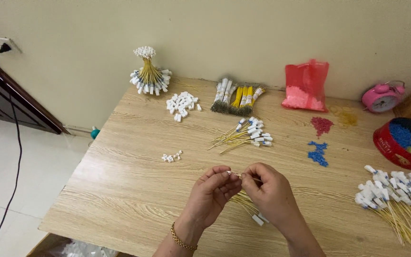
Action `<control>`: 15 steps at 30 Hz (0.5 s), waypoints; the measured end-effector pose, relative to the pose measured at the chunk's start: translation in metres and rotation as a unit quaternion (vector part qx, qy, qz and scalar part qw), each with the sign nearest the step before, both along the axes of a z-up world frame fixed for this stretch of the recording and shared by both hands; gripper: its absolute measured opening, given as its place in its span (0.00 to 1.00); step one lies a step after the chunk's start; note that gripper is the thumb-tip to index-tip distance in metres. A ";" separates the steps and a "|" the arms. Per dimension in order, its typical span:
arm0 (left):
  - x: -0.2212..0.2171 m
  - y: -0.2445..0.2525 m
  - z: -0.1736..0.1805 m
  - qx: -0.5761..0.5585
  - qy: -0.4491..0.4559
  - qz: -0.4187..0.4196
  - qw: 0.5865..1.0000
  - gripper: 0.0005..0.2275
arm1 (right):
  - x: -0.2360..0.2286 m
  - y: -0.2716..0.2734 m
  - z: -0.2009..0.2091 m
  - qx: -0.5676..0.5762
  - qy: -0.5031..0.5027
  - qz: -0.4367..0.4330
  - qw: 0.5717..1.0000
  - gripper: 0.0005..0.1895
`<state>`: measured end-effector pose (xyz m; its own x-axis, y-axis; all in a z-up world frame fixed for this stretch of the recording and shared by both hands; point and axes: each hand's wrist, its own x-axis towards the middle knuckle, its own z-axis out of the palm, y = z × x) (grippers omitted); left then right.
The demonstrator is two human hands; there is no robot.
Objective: Assembling small white plastic components onto the ends of thin wires at a factory workbench.
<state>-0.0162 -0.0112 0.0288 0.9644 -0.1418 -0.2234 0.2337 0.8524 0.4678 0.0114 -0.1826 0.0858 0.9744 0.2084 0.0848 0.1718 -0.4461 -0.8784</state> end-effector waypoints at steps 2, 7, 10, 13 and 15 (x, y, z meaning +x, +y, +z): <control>0.000 0.000 -0.003 0.006 -0.002 0.006 1.000 0.06 | 0.000 0.003 0.000 -0.013 0.001 0.001 1.000 0.07; -0.002 0.004 -0.007 0.021 -0.010 0.009 1.000 0.05 | -0.002 0.007 0.009 -0.031 0.014 -0.002 0.999 0.07; -0.004 0.006 -0.004 0.026 -0.014 -0.007 1.000 0.05 | -0.002 0.008 0.013 -0.058 0.006 0.004 0.998 0.07; -0.005 0.006 -0.003 0.024 -0.007 -0.025 0.999 0.05 | -0.001 0.008 0.009 -0.039 -0.001 0.017 0.999 0.08; -0.004 0.006 -0.007 0.021 -0.011 -0.037 0.999 0.06 | 0.001 0.007 0.003 -0.069 -0.013 0.021 0.997 0.07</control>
<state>-0.0206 -0.0049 0.0217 0.9561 -0.2038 -0.2105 0.2852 0.8122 0.5089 0.0123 -0.1755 0.0890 0.9626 0.2597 0.0769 0.2139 -0.5548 -0.8040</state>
